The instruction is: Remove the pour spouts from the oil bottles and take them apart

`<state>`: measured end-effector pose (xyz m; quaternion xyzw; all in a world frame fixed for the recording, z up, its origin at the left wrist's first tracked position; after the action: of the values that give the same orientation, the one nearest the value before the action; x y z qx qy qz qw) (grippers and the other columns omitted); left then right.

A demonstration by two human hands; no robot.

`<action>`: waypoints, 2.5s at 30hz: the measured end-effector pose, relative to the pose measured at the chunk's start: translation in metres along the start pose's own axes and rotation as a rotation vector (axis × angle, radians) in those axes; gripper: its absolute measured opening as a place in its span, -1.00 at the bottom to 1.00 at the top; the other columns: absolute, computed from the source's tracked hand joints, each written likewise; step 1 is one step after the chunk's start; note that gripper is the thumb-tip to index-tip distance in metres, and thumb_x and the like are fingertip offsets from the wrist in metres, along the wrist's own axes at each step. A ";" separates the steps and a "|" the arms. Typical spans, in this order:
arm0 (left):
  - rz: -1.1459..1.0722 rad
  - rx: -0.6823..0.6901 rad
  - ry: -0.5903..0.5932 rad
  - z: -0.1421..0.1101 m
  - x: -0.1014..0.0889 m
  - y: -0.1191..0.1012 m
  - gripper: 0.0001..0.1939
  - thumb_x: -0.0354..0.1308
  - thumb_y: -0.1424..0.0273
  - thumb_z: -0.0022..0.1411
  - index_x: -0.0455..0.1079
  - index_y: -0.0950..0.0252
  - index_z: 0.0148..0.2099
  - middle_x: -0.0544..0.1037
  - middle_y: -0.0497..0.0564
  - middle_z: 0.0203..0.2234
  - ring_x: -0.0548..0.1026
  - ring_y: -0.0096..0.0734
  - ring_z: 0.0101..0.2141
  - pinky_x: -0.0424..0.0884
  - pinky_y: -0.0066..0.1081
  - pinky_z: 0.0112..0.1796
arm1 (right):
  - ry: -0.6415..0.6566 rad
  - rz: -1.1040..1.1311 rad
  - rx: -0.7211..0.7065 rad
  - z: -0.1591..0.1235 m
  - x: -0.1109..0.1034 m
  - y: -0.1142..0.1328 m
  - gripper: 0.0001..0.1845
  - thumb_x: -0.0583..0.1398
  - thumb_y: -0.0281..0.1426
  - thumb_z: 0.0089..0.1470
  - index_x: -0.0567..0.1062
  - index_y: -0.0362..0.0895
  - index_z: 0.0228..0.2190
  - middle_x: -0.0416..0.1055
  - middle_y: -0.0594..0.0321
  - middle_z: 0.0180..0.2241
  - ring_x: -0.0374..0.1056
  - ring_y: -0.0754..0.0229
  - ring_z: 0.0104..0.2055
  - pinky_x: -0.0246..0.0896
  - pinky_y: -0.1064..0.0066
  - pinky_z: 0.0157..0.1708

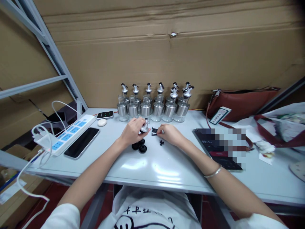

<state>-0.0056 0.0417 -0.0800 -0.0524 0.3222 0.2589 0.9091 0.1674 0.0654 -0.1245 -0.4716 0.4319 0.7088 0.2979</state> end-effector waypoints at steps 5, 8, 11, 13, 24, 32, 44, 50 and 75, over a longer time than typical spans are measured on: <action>-0.007 -0.008 0.004 -0.001 0.001 0.001 -0.85 0.01 0.32 0.27 0.12 0.27 -0.29 0.37 -0.02 -0.46 0.33 -0.41 -0.46 0.28 -0.42 -0.40 | -0.006 0.007 0.051 0.000 0.001 -0.002 -0.93 0.21 -0.50 -0.04 0.51 -0.17 -0.50 0.44 0.22 -0.45 0.31 0.24 -0.42 0.08 0.49 -0.39; -0.013 -0.012 0.015 -0.001 0.002 0.001 -0.85 0.01 0.32 0.27 0.12 0.27 -0.29 0.37 -0.01 -0.46 0.33 -0.41 -0.45 0.28 -0.42 -0.41 | -0.007 0.037 0.110 0.000 0.001 -0.004 -0.90 0.24 -0.45 -0.04 0.51 -0.17 -0.38 0.45 0.24 -0.46 0.31 0.23 -0.43 0.07 0.49 -0.42; -0.022 -0.010 0.015 -0.001 0.002 0.001 -0.85 0.03 0.34 0.26 0.12 0.27 -0.29 0.37 -0.01 -0.45 0.34 -0.41 -0.45 0.29 -0.43 -0.41 | -0.007 0.031 0.147 0.001 0.001 -0.004 -0.69 0.23 -0.40 -0.01 0.48 -0.18 -0.16 0.48 0.21 -0.41 0.34 0.20 -0.40 0.09 0.47 -0.40; -0.027 -0.011 0.018 -0.002 0.002 0.001 -0.85 0.03 0.34 0.25 0.12 0.28 -0.29 0.37 -0.01 -0.45 0.34 -0.41 -0.46 0.29 -0.43 -0.41 | 0.006 0.002 0.139 0.001 0.002 -0.001 -0.69 0.21 -0.38 0.03 0.48 -0.20 -0.14 0.49 0.16 -0.39 0.35 0.17 -0.38 0.09 0.46 -0.38; -0.043 -0.028 0.050 -0.002 0.005 0.002 -0.84 0.01 0.31 0.26 0.13 0.28 -0.29 0.38 0.00 -0.45 0.36 -0.40 -0.45 0.31 -0.41 -0.40 | -0.002 -0.009 0.123 0.003 0.005 0.001 -0.84 0.18 -0.44 0.04 0.54 -0.20 -0.32 0.48 0.17 -0.45 0.33 0.21 -0.41 0.08 0.49 -0.42; -0.055 -0.063 0.118 -0.005 0.010 0.005 -0.85 -0.01 0.31 0.27 0.14 0.28 -0.28 0.38 0.01 -0.43 0.36 -0.39 -0.43 0.30 -0.40 -0.38 | -0.007 0.015 0.154 0.007 0.007 -0.002 -0.84 0.18 -0.45 0.04 0.54 -0.21 -0.31 0.49 0.14 -0.43 0.35 0.19 -0.40 0.11 0.47 -0.40; -0.235 -0.188 0.260 -0.009 0.017 0.007 -0.65 -0.02 0.08 0.24 0.11 0.28 -0.22 0.36 0.08 -0.29 0.39 -0.34 -0.35 0.36 -0.34 -0.31 | -0.430 0.309 -0.259 -0.012 -0.025 0.033 -0.67 -0.08 -0.29 0.25 0.35 -0.12 -0.07 0.38 0.11 -0.25 0.31 0.18 -0.23 0.19 0.37 -0.19; -0.323 -0.178 0.287 -0.009 0.019 0.006 -0.58 -0.18 -0.01 0.27 0.11 0.27 -0.21 0.37 0.08 -0.31 0.38 -0.33 -0.37 0.35 -0.32 -0.31 | -0.403 0.324 -0.303 -0.011 -0.019 0.036 -0.73 -0.07 -0.36 0.24 0.33 -0.11 -0.10 0.37 0.11 -0.21 0.30 0.17 -0.18 0.19 0.36 -0.17; -0.078 -0.174 0.213 -0.004 0.011 0.009 -0.87 0.03 0.45 0.19 0.27 0.30 -0.18 0.40 0.06 -0.26 0.43 -0.36 -0.32 0.36 -0.37 -0.28 | -0.327 0.445 -0.073 -0.007 -0.031 0.018 -0.68 0.05 -0.18 0.12 0.42 -0.14 -0.45 0.43 0.20 -0.47 0.30 0.23 -0.44 0.15 0.40 -0.37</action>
<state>-0.0054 0.0527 -0.0893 -0.1708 0.3907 0.2434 0.8712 0.1676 0.0504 -0.0913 -0.2549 0.4451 0.8386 0.1834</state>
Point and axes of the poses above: each hand's wrist, its own z-axis towards the middle knuckle, its own x-axis out of the palm, y = z × x, the point moved 4 cm from there along z, towards the middle knuckle
